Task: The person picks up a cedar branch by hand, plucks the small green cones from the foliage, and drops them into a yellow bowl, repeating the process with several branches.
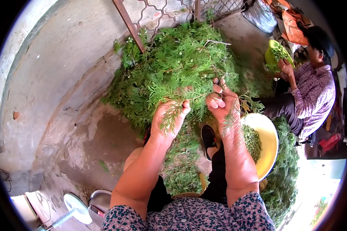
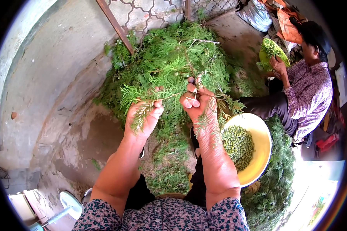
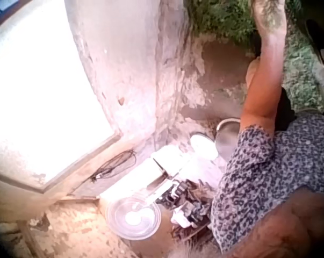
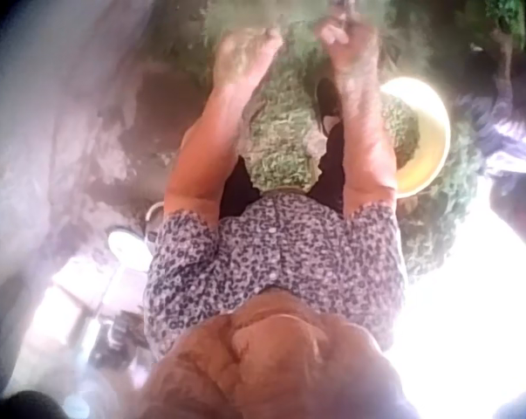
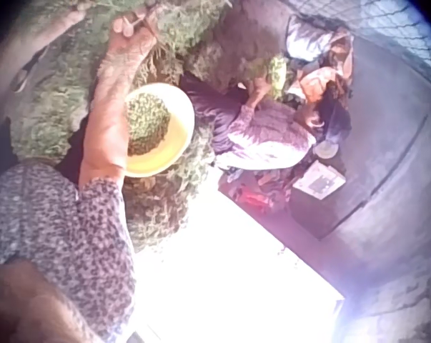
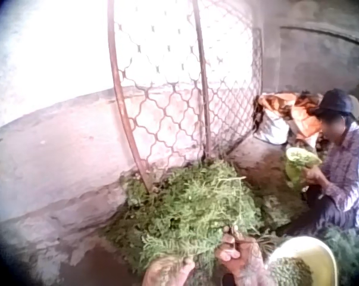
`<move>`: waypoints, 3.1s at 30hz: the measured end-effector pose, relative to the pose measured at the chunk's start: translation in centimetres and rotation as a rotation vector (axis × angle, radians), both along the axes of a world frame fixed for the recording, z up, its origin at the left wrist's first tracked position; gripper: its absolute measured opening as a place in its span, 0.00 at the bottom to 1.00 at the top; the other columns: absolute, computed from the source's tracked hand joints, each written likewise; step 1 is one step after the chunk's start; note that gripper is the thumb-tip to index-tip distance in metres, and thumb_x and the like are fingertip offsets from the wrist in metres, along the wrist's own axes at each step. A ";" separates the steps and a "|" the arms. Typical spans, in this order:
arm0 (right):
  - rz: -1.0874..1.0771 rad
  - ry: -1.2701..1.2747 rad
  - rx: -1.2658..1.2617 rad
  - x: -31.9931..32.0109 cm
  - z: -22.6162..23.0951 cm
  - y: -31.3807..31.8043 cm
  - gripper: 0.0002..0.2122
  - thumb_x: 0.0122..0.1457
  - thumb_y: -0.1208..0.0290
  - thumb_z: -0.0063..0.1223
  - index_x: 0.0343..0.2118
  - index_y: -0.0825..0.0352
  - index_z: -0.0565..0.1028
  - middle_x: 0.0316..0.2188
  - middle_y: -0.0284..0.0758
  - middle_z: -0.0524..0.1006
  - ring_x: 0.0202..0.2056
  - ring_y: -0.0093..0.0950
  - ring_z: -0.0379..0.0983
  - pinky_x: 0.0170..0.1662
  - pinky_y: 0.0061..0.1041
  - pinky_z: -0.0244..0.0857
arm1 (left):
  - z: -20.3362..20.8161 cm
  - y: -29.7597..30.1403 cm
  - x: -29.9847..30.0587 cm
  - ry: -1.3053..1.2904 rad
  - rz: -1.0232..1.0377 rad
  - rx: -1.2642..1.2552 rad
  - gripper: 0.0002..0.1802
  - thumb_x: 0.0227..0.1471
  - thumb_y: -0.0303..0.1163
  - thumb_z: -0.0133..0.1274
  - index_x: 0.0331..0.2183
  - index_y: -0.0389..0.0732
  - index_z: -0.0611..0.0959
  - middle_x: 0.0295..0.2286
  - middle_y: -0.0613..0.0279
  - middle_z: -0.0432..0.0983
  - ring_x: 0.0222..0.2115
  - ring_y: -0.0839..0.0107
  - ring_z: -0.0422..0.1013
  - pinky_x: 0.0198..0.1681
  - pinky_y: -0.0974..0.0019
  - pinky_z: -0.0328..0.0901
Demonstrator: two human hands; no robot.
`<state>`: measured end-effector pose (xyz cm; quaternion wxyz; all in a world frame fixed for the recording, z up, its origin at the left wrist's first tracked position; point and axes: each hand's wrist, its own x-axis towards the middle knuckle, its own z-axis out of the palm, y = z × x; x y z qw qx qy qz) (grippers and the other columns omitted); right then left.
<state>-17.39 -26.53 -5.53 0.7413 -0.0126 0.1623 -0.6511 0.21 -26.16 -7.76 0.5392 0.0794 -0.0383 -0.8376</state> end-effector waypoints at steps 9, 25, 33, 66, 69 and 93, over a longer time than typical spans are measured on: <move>-0.030 0.038 -0.035 0.5 -2.6 0.4 0.09 0.57 0.72 0.42 0.38 0.72 0.65 0.24 0.31 0.65 0.17 0.19 0.54 0.24 0.23 0.52 | 2.3 0.3 -1.2 -0.329 0.088 -0.214 0.12 0.46 0.25 0.53 0.37 0.39 0.76 0.42 0.56 0.70 0.31 0.69 0.67 0.28 0.72 0.64; 0.080 0.429 0.465 2.5 -2.3 0.3 0.08 0.55 0.70 0.47 0.34 0.68 0.67 0.24 0.33 0.70 0.17 0.22 0.63 0.16 0.22 0.60 | 3.1 -0.3 -0.9 -0.838 0.197 -0.324 0.08 0.49 0.28 0.53 0.33 0.36 0.79 0.19 0.72 0.68 0.14 0.86 0.58 0.15 0.80 0.51; -0.172 1.626 0.160 -0.3 -0.1 -0.6 0.10 0.52 0.75 0.49 0.39 0.69 0.74 0.29 0.35 0.75 0.20 0.19 0.67 0.22 0.19 0.63 | 2.3 -0.8 -0.5 -0.930 0.209 -0.372 0.07 0.47 0.26 0.54 0.32 0.36 0.79 0.17 0.75 0.66 0.13 0.88 0.54 0.14 0.81 0.48; 0.034 0.719 0.067 -0.5 1.3 1.1 0.07 0.51 0.72 0.55 0.29 0.70 0.72 0.18 0.30 0.71 0.16 0.18 0.64 0.16 0.15 0.56 | 2.0 -0.2 -4.0 -1.075 0.005 -0.367 0.05 0.47 0.27 0.54 0.22 0.39 0.79 0.14 0.76 0.62 0.13 0.87 0.53 0.14 0.78 0.48; -0.001 0.595 0.075 -0.7 0.4 0.9 0.07 0.52 0.72 0.55 0.29 0.70 0.72 0.19 0.30 0.71 0.17 0.19 0.65 0.17 0.15 0.56 | 1.7 -0.2 -4.6 -0.972 0.014 -0.246 0.04 0.47 0.28 0.54 0.23 0.38 0.79 0.15 0.75 0.65 0.11 0.88 0.55 0.12 0.81 0.48; 0.059 0.422 0.319 2.1 -1.8 3.0 0.07 0.58 0.68 0.45 0.30 0.67 0.70 0.24 0.32 0.70 0.24 0.23 0.67 0.27 0.23 0.63 | 1.2 -1.2 -4.9 -0.526 0.171 -0.006 0.09 0.53 0.32 0.48 0.31 0.35 0.72 0.32 0.53 0.72 0.36 0.61 0.70 0.45 0.61 0.66</move>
